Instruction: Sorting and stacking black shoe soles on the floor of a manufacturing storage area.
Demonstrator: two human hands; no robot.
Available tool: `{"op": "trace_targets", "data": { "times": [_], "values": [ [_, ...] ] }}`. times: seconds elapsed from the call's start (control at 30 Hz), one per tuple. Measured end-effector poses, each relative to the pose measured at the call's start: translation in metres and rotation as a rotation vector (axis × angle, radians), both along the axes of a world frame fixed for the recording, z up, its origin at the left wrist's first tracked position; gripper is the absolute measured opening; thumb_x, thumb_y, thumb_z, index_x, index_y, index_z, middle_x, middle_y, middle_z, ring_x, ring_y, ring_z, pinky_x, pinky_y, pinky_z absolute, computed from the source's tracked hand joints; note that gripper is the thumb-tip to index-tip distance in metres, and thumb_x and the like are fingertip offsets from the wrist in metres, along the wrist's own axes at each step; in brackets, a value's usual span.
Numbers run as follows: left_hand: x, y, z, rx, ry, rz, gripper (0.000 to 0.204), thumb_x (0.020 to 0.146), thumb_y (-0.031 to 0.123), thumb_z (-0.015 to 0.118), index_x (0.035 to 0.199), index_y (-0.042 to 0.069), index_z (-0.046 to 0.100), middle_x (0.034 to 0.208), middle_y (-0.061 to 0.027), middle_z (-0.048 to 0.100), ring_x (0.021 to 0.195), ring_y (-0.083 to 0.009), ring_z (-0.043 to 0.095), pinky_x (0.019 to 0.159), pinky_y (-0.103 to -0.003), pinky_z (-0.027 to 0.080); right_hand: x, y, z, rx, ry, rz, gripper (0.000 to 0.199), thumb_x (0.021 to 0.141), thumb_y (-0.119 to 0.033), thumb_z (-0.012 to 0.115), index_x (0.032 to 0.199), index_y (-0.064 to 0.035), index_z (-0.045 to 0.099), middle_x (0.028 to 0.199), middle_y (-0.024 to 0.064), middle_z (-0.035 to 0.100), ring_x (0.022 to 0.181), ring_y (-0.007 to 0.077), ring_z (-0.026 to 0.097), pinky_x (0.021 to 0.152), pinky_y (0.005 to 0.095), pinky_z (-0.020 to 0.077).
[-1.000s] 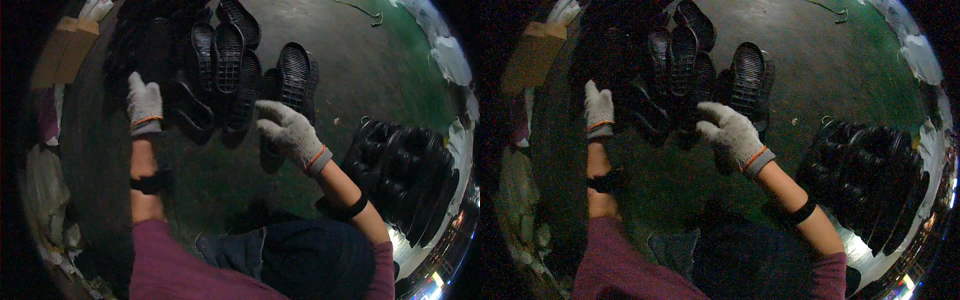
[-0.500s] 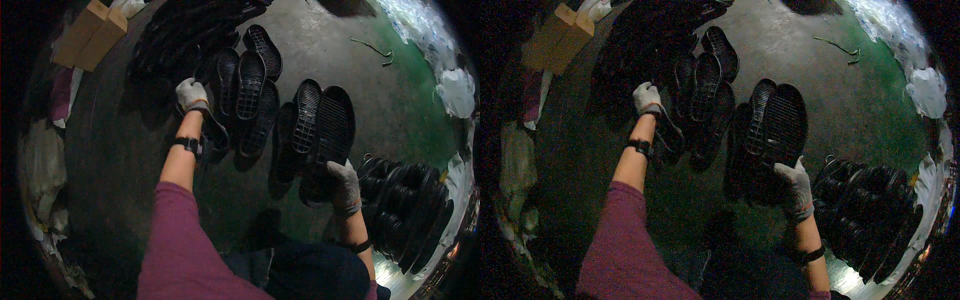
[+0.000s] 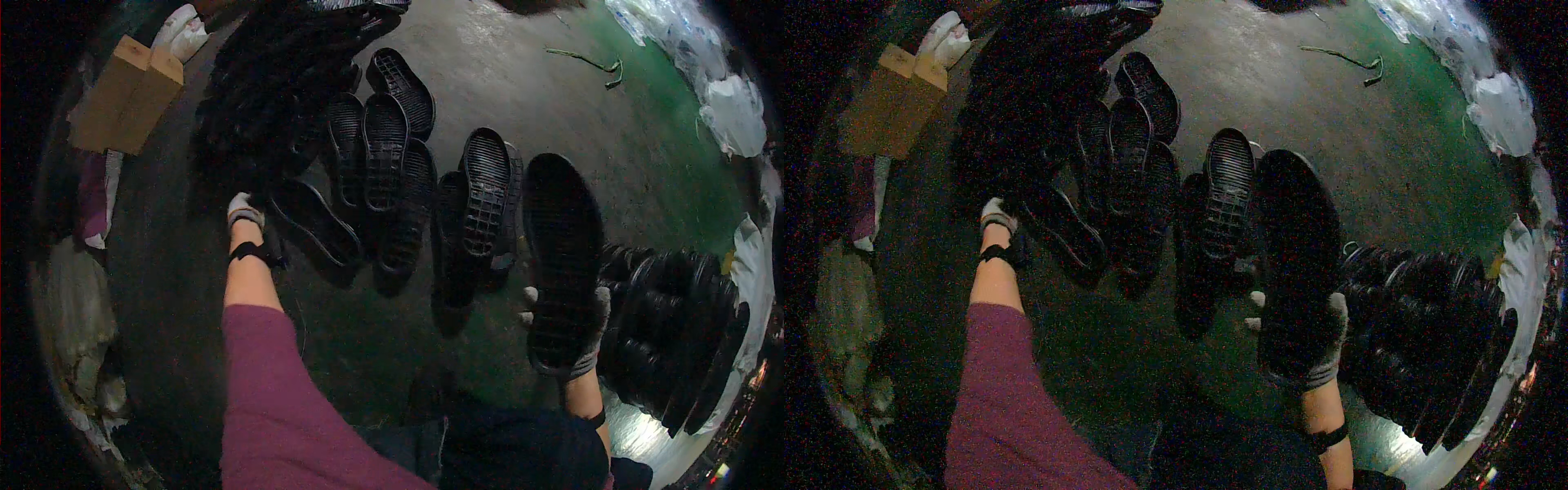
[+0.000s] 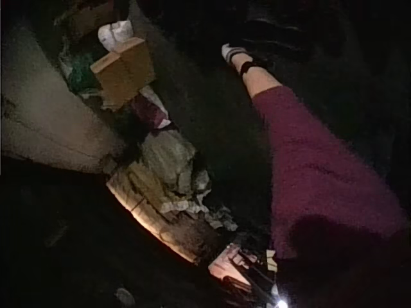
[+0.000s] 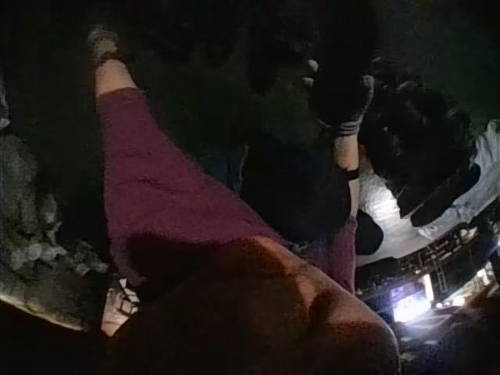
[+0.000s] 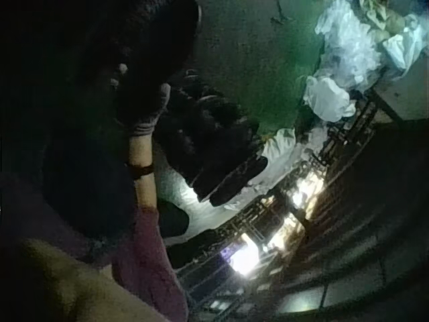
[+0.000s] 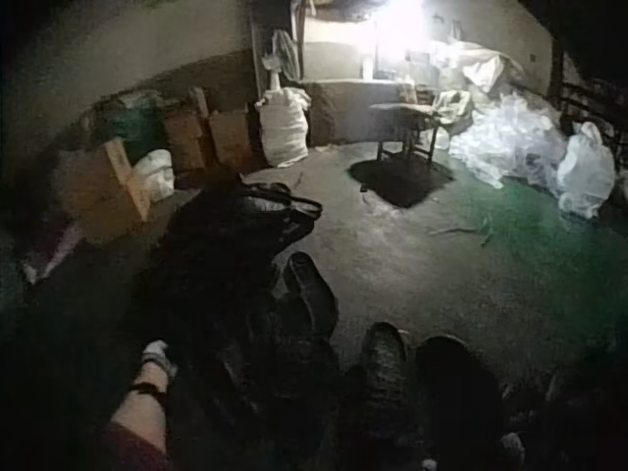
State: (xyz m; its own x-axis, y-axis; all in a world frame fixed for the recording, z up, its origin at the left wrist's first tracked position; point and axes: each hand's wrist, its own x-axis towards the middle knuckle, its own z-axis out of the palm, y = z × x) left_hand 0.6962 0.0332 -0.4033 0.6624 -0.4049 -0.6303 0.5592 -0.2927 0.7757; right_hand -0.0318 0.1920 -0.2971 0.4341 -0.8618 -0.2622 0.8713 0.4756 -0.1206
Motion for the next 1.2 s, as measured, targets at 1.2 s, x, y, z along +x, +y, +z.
{"op": "trace_targets", "data": {
  "times": [1.2],
  "values": [
    [-0.631,0.116,0.107,-0.818,1.045,-0.905,0.038,0.106,0.034,0.055,0.134,0.008,0.052,0.104,0.0006,0.061,0.092,-0.0134,0.058,0.08,-0.031,0.052,-0.01,-0.013,0.069,-0.524,2.909,-0.256,0.062,0.097,-0.048,0.055,0.146,-0.0093,0.05,0.141,0.0306,0.047,0.119,0.0483,0.056,0.1,0.0521,0.0484]
  ]
}}
